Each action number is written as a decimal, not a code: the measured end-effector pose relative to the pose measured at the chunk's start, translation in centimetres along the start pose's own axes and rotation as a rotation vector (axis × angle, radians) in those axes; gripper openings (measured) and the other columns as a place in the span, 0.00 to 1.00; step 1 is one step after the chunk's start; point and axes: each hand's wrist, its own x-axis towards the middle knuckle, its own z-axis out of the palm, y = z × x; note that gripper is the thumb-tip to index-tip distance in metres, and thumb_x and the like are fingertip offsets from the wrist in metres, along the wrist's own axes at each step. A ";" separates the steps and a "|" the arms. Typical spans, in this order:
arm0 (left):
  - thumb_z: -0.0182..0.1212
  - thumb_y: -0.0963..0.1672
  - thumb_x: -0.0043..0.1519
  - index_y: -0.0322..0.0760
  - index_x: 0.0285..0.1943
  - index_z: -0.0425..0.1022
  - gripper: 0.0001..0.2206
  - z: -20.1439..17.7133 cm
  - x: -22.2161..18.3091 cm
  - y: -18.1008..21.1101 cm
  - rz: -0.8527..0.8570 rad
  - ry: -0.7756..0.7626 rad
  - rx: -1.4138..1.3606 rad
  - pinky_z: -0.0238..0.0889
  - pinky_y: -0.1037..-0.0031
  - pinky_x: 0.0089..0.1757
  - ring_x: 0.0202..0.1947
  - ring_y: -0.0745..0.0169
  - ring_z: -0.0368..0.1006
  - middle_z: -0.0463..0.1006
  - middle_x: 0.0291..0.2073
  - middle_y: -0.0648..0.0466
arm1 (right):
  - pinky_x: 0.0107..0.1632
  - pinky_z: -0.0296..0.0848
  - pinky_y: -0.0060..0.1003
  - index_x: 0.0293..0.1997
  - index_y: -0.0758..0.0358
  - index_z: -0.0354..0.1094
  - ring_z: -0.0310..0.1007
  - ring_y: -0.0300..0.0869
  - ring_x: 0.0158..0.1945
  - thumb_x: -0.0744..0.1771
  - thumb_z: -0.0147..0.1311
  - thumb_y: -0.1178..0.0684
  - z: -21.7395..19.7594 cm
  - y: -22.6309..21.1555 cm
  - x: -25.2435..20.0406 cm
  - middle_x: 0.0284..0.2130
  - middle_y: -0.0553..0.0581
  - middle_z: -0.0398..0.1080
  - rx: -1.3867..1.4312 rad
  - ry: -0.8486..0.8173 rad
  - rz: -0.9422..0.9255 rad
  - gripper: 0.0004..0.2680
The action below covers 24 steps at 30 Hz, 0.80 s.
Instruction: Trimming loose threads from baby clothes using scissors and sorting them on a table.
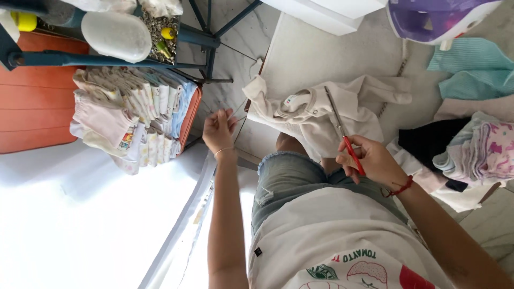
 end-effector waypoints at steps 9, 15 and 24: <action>0.50 0.48 0.58 0.42 0.38 0.71 0.09 5.7 -4.5 3.3 0.717 -0.358 0.637 0.63 0.63 0.34 0.31 0.48 0.68 0.72 0.28 0.50 | 0.10 0.61 0.33 0.36 0.70 0.61 0.63 0.46 0.05 0.60 0.52 0.58 0.9 -1.0 0.6 0.08 0.64 0.64 -0.003 0.010 0.005 0.08; 0.52 0.49 0.52 0.54 0.37 0.68 0.06 9.0 -4.3 -0.3 0.589 -0.674 1.462 0.56 0.65 0.47 0.41 0.61 0.69 0.73 0.34 0.63 | 0.08 0.57 0.27 0.33 0.66 0.59 0.58 0.41 0.03 0.63 0.44 0.53 1.7 0.6 1.7 0.06 0.60 0.61 0.211 -0.166 -0.026 0.06; 0.49 0.51 0.55 0.53 0.26 0.65 0.08 7.0 -5.1 -1.5 1.302 -0.250 1.153 0.64 0.73 0.30 0.23 0.62 0.67 0.63 0.18 0.62 | 0.07 0.56 0.27 0.36 0.72 0.59 0.56 0.40 0.02 0.63 0.43 0.51 0.2 3.5 1.3 0.07 0.62 0.61 0.261 -0.219 0.047 0.10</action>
